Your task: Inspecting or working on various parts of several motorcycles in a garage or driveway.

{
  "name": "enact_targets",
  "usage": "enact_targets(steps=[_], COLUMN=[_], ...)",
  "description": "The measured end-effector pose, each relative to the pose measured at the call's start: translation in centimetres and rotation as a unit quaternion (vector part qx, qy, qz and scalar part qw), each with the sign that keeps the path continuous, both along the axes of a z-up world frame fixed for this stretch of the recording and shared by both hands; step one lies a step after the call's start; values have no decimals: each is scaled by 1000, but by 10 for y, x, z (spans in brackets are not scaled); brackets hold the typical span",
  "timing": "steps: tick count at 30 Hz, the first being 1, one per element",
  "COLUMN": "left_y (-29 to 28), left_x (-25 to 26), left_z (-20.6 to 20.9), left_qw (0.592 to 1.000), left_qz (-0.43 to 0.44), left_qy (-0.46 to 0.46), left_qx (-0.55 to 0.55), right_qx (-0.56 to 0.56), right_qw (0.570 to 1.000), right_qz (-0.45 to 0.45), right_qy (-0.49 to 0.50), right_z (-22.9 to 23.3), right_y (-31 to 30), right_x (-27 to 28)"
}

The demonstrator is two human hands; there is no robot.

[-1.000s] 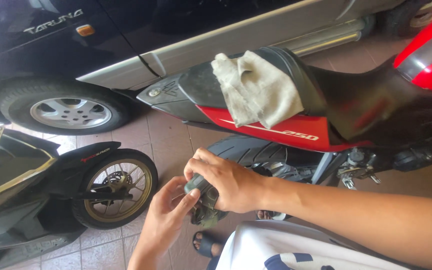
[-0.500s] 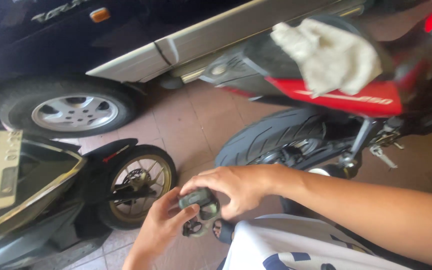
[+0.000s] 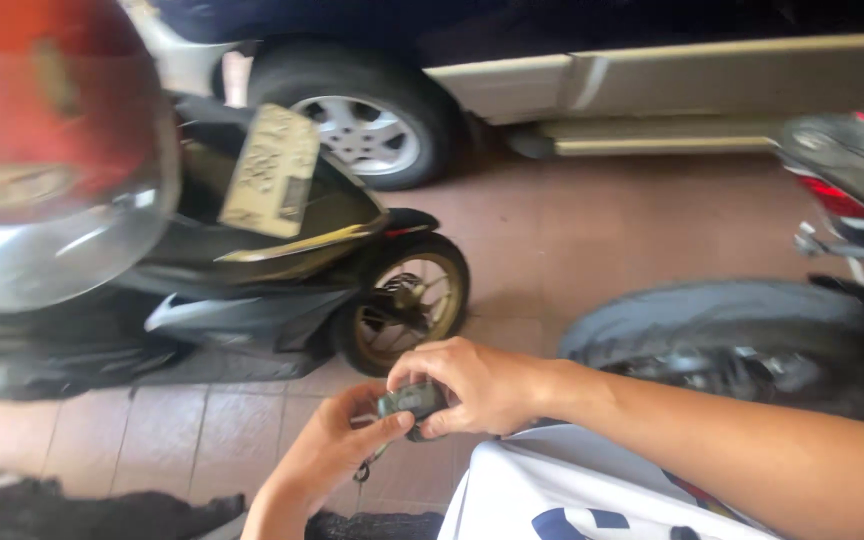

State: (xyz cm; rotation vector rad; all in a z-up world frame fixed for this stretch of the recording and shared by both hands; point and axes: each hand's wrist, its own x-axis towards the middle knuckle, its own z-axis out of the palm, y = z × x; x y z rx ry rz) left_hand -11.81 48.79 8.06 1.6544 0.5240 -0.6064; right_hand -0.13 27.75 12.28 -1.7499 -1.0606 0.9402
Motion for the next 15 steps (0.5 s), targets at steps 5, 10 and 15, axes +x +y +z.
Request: enact_targets(steps=[5,10,15], left_y=[66,125,183], left_x=[-59,-106,-142], left_z=[-7,8,-13], left_qw=[993,960,936], left_qz=[114,277,349], left_qy=[24,40,38], left_qx=[-37,-19,-3], right_qx=[16,19,-10], right_qw=[989,970,945], right_qz=[142,238,326], right_qy=[-47,-51,-10], right_z=[-7,-3,-28], right_y=[98,207,302], right_x=[-9,-31,-42])
